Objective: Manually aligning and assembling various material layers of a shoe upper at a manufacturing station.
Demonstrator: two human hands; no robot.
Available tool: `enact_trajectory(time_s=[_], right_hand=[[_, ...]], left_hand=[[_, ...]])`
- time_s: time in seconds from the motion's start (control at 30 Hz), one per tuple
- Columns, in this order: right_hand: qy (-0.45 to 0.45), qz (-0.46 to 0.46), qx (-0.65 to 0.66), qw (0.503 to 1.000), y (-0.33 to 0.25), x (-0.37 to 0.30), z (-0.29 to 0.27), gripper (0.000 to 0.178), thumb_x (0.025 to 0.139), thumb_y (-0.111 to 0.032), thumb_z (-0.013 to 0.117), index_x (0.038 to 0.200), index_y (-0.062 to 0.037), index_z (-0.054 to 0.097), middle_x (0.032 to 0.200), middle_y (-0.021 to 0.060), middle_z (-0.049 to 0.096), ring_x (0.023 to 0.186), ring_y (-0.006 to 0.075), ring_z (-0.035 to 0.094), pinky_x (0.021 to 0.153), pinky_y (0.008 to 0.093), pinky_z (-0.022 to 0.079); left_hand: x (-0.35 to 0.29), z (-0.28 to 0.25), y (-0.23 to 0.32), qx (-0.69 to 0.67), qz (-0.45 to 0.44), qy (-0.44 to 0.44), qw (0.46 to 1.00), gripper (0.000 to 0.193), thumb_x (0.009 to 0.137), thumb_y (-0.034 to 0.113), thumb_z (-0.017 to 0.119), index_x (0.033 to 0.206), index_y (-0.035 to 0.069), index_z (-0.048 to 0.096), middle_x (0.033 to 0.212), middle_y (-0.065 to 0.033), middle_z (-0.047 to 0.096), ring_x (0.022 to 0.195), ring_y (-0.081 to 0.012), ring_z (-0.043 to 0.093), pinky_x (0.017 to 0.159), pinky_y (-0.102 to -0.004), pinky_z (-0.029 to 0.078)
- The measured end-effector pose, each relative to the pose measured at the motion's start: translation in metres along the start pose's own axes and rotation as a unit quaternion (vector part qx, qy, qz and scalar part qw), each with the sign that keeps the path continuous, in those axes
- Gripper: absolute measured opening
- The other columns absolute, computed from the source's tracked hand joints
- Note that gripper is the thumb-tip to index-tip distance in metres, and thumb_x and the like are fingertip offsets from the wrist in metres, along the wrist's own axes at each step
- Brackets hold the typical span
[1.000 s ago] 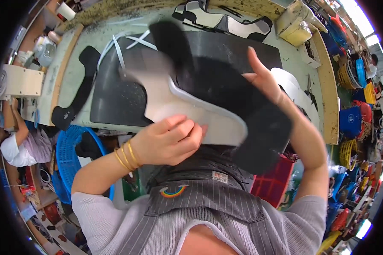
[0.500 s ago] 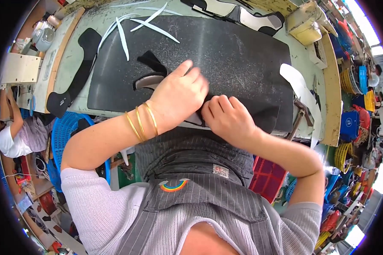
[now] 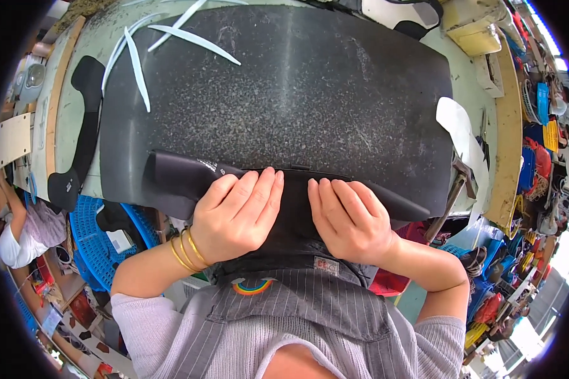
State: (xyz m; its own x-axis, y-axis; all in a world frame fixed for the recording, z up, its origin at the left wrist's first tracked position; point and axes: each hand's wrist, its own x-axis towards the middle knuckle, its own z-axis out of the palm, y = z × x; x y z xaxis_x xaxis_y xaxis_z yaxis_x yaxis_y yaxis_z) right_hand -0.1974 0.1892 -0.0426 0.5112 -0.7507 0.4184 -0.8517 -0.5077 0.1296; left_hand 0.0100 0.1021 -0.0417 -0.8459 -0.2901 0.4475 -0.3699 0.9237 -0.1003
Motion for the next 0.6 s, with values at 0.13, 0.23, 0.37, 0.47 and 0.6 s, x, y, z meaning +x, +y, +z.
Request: enact_trajectory(time_s=[0.13,0.23,0.37,0.47,0.6], right_hand=[[-0.046,-0.008,-0.020,0.999,-0.002,0.010,-0.004,0.033,0.066,-0.010,0.062,0.095,0.0027,0.073,0.096,0.0126,0.066,0.092,0.0229,0.062,0.077,0.0330,0.055],[-0.060,-0.036,-0.034,0.997,0.000,0.009,-0.002,0.037,0.065,-0.010,0.061,0.097,0.0047,0.072,0.095,0.0146,0.066,0.092,0.0244,0.062,0.076,0.0326,0.055],[-0.118,-0.079,-0.034,0.989,0.005,0.008,-0.015,0.044,0.064,-0.011,0.059,0.101,0.0095,0.069,0.101,0.0191,0.066,0.095,0.0275,0.063,0.079,0.0338,0.056],[-0.130,-0.083,-0.044,0.987,0.005,0.002,-0.019,0.045,0.065,-0.012,0.059,0.103,0.0109,0.067,0.107,0.0220,0.065,0.098,0.0296,0.063,0.084,0.0349,0.056],[-0.143,-0.045,0.125,0.981,0.037,0.006,-0.032,0.035,0.069,-0.011,0.062,0.101,0.0021,0.067,0.108,0.0110,0.065,0.104,0.0246,0.063,0.094,0.0388,0.052]], left_hand=[[0.002,-0.002,-0.006,0.013,0.021,-0.025,0.999,0.018,0.078,0.011,0.065,0.091,0.002,0.074,0.096,-0.0084,0.070,0.086,-0.0174,0.064,0.075,-0.0292,0.049],[0.006,-0.011,-0.002,0.003,0.008,-0.091,0.996,0.027,0.077,0.012,0.064,0.100,0.000,0.072,0.102,-0.0119,0.070,0.092,-0.0198,0.066,0.078,-0.0304,0.051],[0.005,-0.029,0.016,-0.054,-0.056,-0.198,0.977,0.037,0.081,0.014,0.063,0.113,-0.006,0.066,0.121,-0.0202,0.064,0.112,-0.0293,0.063,0.091,-0.0357,0.052],[0.002,-0.018,0.034,-0.057,-0.103,-0.219,0.969,0.039,0.085,0.015,0.062,0.118,-0.007,0.063,0.130,-0.0223,0.059,0.124,-0.0334,0.056,0.098,-0.0395,0.050],[0.004,0.008,0.031,-0.184,-0.030,-0.038,0.982,0.035,0.084,0.015,0.060,0.114,-0.003,0.065,0.122,-0.0175,0.065,0.119,-0.0280,0.061,0.099,-0.0383,0.050]])
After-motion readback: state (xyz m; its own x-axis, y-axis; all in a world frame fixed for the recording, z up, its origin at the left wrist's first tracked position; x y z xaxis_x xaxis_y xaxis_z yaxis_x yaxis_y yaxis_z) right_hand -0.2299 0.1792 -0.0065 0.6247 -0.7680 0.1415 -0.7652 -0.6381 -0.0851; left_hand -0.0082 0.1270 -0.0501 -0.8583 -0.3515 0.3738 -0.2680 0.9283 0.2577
